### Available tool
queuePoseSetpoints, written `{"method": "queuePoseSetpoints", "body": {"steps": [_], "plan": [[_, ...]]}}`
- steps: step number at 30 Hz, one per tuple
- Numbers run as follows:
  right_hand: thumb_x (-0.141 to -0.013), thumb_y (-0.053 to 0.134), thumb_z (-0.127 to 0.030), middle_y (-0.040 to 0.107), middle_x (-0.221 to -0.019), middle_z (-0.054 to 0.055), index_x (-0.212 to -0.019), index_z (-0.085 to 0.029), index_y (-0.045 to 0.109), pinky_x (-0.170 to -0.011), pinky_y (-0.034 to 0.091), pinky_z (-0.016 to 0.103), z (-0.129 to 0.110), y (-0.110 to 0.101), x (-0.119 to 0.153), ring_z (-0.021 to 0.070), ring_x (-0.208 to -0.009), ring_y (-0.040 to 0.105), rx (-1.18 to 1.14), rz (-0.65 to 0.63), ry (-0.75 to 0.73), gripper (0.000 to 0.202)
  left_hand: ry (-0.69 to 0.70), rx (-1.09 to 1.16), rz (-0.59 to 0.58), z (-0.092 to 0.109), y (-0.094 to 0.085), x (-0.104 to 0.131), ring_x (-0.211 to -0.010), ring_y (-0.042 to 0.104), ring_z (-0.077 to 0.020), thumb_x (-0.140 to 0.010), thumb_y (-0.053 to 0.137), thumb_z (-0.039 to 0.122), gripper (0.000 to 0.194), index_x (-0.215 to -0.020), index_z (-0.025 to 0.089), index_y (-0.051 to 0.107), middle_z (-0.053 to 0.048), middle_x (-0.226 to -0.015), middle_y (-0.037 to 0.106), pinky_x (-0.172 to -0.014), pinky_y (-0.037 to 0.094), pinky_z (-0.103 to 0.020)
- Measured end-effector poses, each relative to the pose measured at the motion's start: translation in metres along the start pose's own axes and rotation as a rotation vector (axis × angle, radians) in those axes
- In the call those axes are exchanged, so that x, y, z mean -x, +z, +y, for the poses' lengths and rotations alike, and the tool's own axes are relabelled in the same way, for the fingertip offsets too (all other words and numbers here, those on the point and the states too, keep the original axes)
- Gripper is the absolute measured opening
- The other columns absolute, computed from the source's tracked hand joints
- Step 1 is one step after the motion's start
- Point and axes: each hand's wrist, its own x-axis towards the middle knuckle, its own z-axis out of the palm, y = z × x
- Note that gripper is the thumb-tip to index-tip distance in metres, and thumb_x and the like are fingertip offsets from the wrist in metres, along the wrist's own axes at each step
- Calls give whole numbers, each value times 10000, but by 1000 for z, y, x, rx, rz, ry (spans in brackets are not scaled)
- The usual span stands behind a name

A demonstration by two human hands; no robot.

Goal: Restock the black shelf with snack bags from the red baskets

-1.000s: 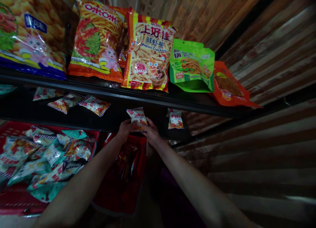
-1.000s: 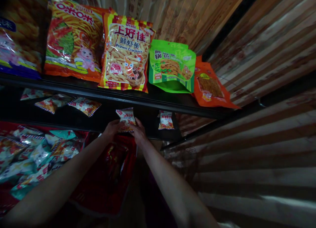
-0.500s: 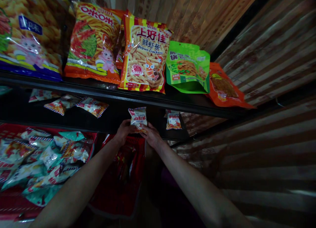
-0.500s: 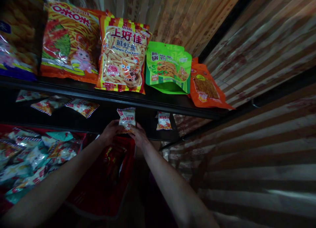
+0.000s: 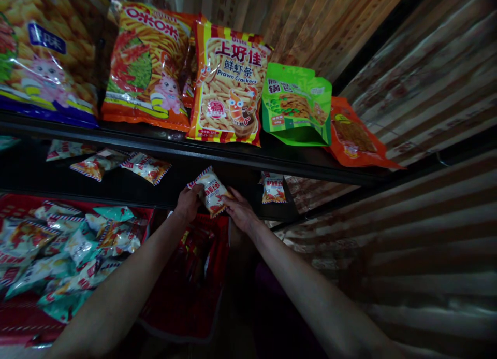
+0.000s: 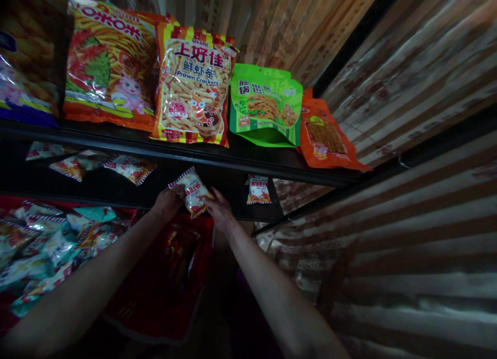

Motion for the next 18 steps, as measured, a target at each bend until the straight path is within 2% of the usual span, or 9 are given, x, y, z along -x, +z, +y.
{"method": "queuePoseSetpoints", "body": {"steps": [3,7,9,15,18], "plan": [[-632,732,-138,704,-804,-47,-921,-258,604,-713,509,240,-3,-1,-1,109,-751,655,-106,149,44,338,-21,125,73,-1,5,-4,-548,584,-95,-710,569,98,137,-826,168,545,23,-653,606,-588,496,-247],[-705,688,-202,708,-790,-16,-853,-231,614,-689,525,277,-1,1,5,135,-751,664,-147,117,117,168,-39,184,68,-2,13,-2,-568,589,-87,-728,539,80,143,-828,181,523,27,-667,595,-612,505,-240],[-707,684,-206,708,-792,-15,-874,-234,617,-666,522,263,1,1,7,130,-743,663,-162,92,91,182,-52,166,48,-2,14,1,-574,594,-94,-723,539,75,143,-816,180,517,22,-678,598,-614,509,-250],[-656,719,-160,683,-737,-37,-873,-246,608,-565,506,212,1,-9,-4,111,-663,645,-124,216,62,259,-71,73,-93,-1,4,4,-608,609,-115,-689,547,57,143,-720,177,478,18,-623,583,-675,529,-289],[-646,721,-147,678,-741,-39,-864,-241,603,-581,520,220,-1,-13,-12,113,-674,644,-113,219,41,265,-85,57,-103,-2,-1,1,-619,615,-121,-662,578,46,186,-692,182,454,22,-604,575,-712,536,-313]]}}
